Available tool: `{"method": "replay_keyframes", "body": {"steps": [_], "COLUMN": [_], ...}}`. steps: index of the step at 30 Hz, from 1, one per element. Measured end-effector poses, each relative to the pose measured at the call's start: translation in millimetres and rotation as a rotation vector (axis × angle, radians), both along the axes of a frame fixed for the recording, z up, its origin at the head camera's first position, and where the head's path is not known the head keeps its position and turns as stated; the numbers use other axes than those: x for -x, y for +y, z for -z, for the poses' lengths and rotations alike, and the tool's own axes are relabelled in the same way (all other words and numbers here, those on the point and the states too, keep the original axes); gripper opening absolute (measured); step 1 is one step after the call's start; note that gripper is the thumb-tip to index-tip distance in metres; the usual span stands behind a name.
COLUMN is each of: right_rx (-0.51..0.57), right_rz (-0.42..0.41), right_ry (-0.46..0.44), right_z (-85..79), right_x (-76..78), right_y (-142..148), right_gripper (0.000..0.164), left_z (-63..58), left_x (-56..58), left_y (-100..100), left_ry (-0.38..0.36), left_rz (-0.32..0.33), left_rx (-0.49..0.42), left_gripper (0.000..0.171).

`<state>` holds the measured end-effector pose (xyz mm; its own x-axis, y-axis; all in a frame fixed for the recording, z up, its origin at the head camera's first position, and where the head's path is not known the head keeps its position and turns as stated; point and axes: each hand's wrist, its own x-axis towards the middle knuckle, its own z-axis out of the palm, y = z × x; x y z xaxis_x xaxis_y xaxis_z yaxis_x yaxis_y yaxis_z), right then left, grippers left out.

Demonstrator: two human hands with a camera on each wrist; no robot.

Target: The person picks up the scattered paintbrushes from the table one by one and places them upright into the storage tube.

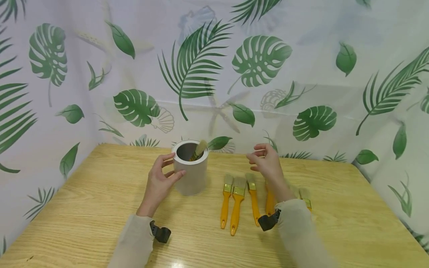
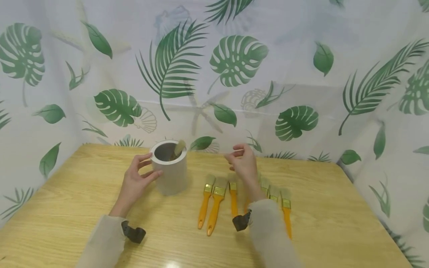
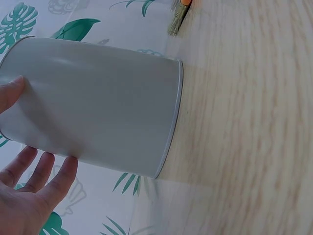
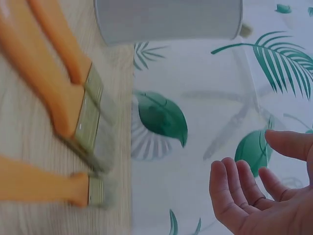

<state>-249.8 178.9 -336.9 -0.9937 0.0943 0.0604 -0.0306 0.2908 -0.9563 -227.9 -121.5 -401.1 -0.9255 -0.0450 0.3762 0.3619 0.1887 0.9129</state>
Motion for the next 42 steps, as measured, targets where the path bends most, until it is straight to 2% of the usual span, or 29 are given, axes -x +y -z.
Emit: {"method": "replay_keyframes", "body": {"steps": [8, 12, 21, 32, 37, 42], "right_rx": [-0.052, -0.061, -0.162, -0.259, -0.302, -0.304], "right_rz": [0.026, 0.026, 0.037, 0.002, -0.002, -0.006], "right_ry": [-0.028, -0.054, -0.13, -0.207, -0.248, -0.286], "right_z": [-0.5, 4.4, 15.6, 25.3, 32.5, 38.1], "right_x": [-12.0, -15.1, -21.8, -36.7, -43.3, -46.9], "right_y": [35.1, 50.6, 83.5, 131.3, 153.2, 167.3], "right_gripper": [0.041, 0.042, 0.049, 0.051, 0.052, 0.054], "left_z": [0.6, 1.1, 0.9, 0.3, 1.4, 1.1], "left_x": [-0.2, 0.3, -0.6, 0.4, 0.9, 0.0], "left_y": [1.7, 2.1, 0.3, 0.7, 0.6, 0.5], "left_ry": [0.002, 0.012, 0.002, -0.004, 0.02, 0.028], "left_rz": [-0.001, -0.004, 0.003, 0.009, 0.002, -0.003], "left_rx": [0.001, -0.001, -0.003, -0.014, -0.006, -0.005], "left_gripper": [0.055, 0.053, 0.053, 0.054, 0.053, 0.052]}}
